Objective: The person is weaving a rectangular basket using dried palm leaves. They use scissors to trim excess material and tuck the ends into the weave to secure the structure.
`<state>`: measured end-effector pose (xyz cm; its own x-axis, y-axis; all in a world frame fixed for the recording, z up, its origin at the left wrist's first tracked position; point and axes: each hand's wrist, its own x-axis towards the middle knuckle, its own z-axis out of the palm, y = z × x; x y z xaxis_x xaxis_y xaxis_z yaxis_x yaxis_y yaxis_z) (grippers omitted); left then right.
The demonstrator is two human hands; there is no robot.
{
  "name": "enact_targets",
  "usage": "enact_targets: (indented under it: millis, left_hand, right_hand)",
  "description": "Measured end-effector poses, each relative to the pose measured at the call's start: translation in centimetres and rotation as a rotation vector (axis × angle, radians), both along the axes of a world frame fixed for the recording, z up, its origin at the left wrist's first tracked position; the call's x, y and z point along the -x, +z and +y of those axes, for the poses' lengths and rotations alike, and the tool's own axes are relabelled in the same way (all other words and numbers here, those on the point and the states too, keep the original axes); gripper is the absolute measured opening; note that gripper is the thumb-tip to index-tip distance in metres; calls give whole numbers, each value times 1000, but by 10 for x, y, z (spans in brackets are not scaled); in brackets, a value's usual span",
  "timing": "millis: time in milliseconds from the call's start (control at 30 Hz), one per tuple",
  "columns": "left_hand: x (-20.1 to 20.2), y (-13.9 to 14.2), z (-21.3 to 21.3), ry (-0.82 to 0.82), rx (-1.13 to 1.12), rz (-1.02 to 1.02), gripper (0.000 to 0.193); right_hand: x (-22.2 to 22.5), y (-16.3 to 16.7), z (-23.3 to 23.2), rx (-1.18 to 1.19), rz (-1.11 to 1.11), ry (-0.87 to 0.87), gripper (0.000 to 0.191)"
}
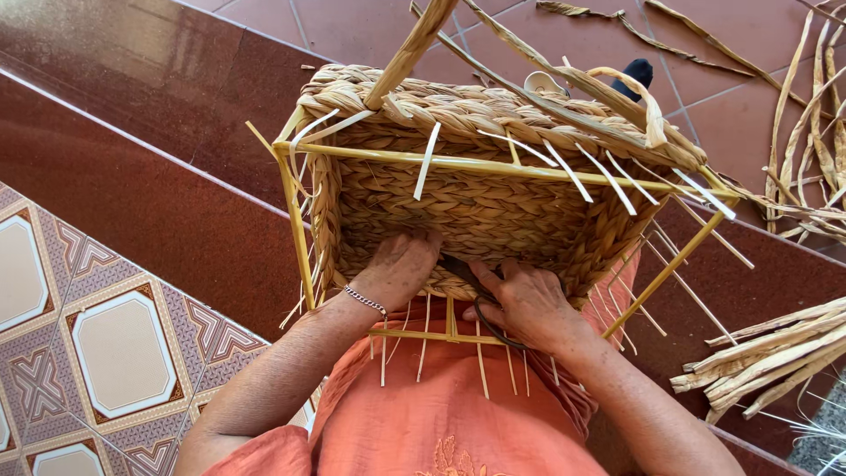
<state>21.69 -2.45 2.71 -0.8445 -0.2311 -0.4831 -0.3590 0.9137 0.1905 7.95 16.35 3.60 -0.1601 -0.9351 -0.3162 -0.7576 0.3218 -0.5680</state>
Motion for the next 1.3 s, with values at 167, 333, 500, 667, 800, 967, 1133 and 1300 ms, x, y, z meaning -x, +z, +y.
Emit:
enact_targets:
  millis: [167,333,500,667,800,967,1133,1300]
  left_hand:
    - [3,0,-3,3,-41,11,34]
    - [5,0,-12,112,7,18,34]
    - [-5,6,-37,338,269,665,24]
    - [-20,6,-33,264,154,214,13]
    - [-21,-1,-22,228,-6,-130,21]
    - [-24,0,-20,161,-119,-59,18]
    - [-20,6,-23,164,-111,-208,11]
    - [-11,6,-25,-12,-45,-3,13]
  right_hand:
    - [2,-3,-2,81,42,42,65]
    - [0,-8,2,10,43,54,64]
    - [9,-9,12,273,-120,-108,70]
    - [10,-9,9,232,-190,-76,74]
    - [6,-10,7,201,-178,-27,76]
    - [3,-9,7,197,-151,-22,76]
    - [5,-2,3,100,-154,-20,76]
    - [8,1,1,108,-248,-78,74]
